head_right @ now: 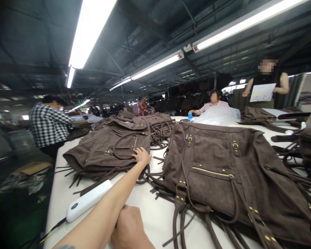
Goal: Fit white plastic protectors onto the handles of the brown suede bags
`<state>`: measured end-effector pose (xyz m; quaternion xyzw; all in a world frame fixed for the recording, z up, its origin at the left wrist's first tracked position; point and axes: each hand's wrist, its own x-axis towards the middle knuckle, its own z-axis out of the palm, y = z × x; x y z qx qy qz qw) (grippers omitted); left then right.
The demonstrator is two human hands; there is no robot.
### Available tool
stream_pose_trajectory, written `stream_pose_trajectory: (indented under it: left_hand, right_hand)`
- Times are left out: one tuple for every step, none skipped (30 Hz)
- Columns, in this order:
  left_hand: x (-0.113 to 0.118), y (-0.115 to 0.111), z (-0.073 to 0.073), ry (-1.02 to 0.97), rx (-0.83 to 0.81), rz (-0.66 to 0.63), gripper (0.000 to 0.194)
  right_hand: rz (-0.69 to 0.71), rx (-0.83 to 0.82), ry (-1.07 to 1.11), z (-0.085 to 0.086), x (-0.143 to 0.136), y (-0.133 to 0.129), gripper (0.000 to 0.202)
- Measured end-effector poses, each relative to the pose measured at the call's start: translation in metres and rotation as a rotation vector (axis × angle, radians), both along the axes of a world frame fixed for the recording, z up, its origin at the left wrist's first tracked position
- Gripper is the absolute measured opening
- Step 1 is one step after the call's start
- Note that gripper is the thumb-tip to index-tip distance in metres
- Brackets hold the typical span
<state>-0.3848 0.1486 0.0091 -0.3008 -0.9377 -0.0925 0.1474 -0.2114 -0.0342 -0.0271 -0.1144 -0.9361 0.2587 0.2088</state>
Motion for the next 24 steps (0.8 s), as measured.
stream_pose_trajectory:
  left_hand:
    - [-0.002,0.006,-0.001,0.0,0.0,0.023,0.049]
    - [-0.004,0.011,-0.001,0.002,-0.003,0.036,0.048]
    - [-0.007,0.014,0.0,0.008,-0.005,0.04,0.047]
    - [-0.01,0.016,0.0,0.019,-0.008,0.034,0.046]
    - [-0.014,0.017,0.0,0.031,-0.009,0.022,0.045]
    - [-0.017,0.015,0.0,0.045,-0.009,0.005,0.045]
    - [-0.019,0.011,-0.001,0.057,-0.008,-0.013,0.044]
    - [-0.021,0.006,-0.002,0.067,-0.008,-0.032,0.043]
    - [-0.022,-0.001,-0.004,0.072,-0.008,-0.047,0.043]
    - [-0.022,-0.008,-0.006,0.073,-0.01,-0.061,0.043]
    - [-0.023,-0.015,-0.008,0.068,-0.013,-0.075,0.043]
    - [-0.023,-0.021,-0.01,0.061,-0.018,-0.089,0.045]
    - [-0.022,-0.027,-0.011,0.051,-0.023,-0.103,0.048]
    - [-0.022,-0.03,-0.012,0.042,-0.028,-0.115,0.051]
    - [-0.021,-0.032,-0.012,0.037,-0.028,-0.127,0.056]
    - [-0.02,-0.032,-0.012,0.038,-0.024,-0.138,0.06]
    - [-0.018,-0.03,-0.011,0.044,-0.014,-0.146,0.064]
    - [-0.015,-0.026,-0.009,0.05,0.001,-0.153,0.067]
    - [-0.012,-0.022,-0.008,0.054,0.019,-0.16,0.068]
    - [-0.009,-0.017,-0.006,0.052,0.041,-0.168,0.067]
    - [-0.005,-0.011,-0.004,0.044,0.066,-0.175,0.065]
    - [-0.001,-0.005,-0.002,0.028,0.094,-0.181,0.063]
    - [0.003,0.0,0.0,0.008,0.126,-0.189,0.061]
    - [0.005,0.005,0.002,-0.019,0.161,-0.202,0.06]
  right_hand:
    - [0.001,-0.027,-0.001,0.001,0.0,0.002,0.021]
    - [-0.009,-0.044,-0.01,0.002,0.0,0.005,0.021]
    - [-0.026,-0.05,-0.022,0.002,0.0,0.007,0.021]
    - [-0.041,-0.049,-0.035,0.002,-0.001,0.008,0.02]
    - [-0.057,-0.045,-0.045,0.002,-0.001,0.009,0.02]
    - [-0.071,-0.037,-0.051,0.001,-0.001,0.01,0.02]
    - [-0.083,-0.028,-0.057,0.0,-0.001,0.01,0.02]
    - [-0.092,-0.017,-0.064,0.0,-0.001,0.01,0.019]
    - [-0.098,-0.005,-0.071,0.0,-0.001,0.01,0.019]
    - [-0.098,0.004,-0.078,0.001,0.0,0.01,0.019]
    - [-0.097,0.012,-0.084,0.002,0.001,0.01,0.019]
    - [-0.093,0.018,-0.09,0.004,0.001,0.011,0.019]
    - [-0.091,0.023,-0.094,0.005,0.001,0.011,0.019]
    - [-0.091,0.027,-0.097,0.006,0.001,0.011,0.019]
    - [-0.092,0.031,-0.098,0.007,0.001,0.011,0.019]
    - [-0.095,0.035,-0.1,0.007,0.0,0.01,0.019]
    - [-0.099,0.039,-0.104,0.007,-0.001,0.01,0.019]
    - [-0.102,0.041,-0.108,0.006,-0.002,0.009,0.019]
    - [-0.104,0.043,-0.113,0.004,-0.003,0.008,0.018]
    - [-0.097,0.042,-0.117,0.002,-0.004,0.007,0.017]
    - [-0.087,0.043,-0.121,-0.001,-0.006,0.007,0.015]
    - [-0.075,0.045,-0.124,-0.004,-0.006,0.008,0.014]
    - [-0.066,0.051,-0.125,-0.006,-0.007,0.01,0.016]
    - [-0.063,0.06,-0.126,-0.009,-0.006,0.012,0.019]
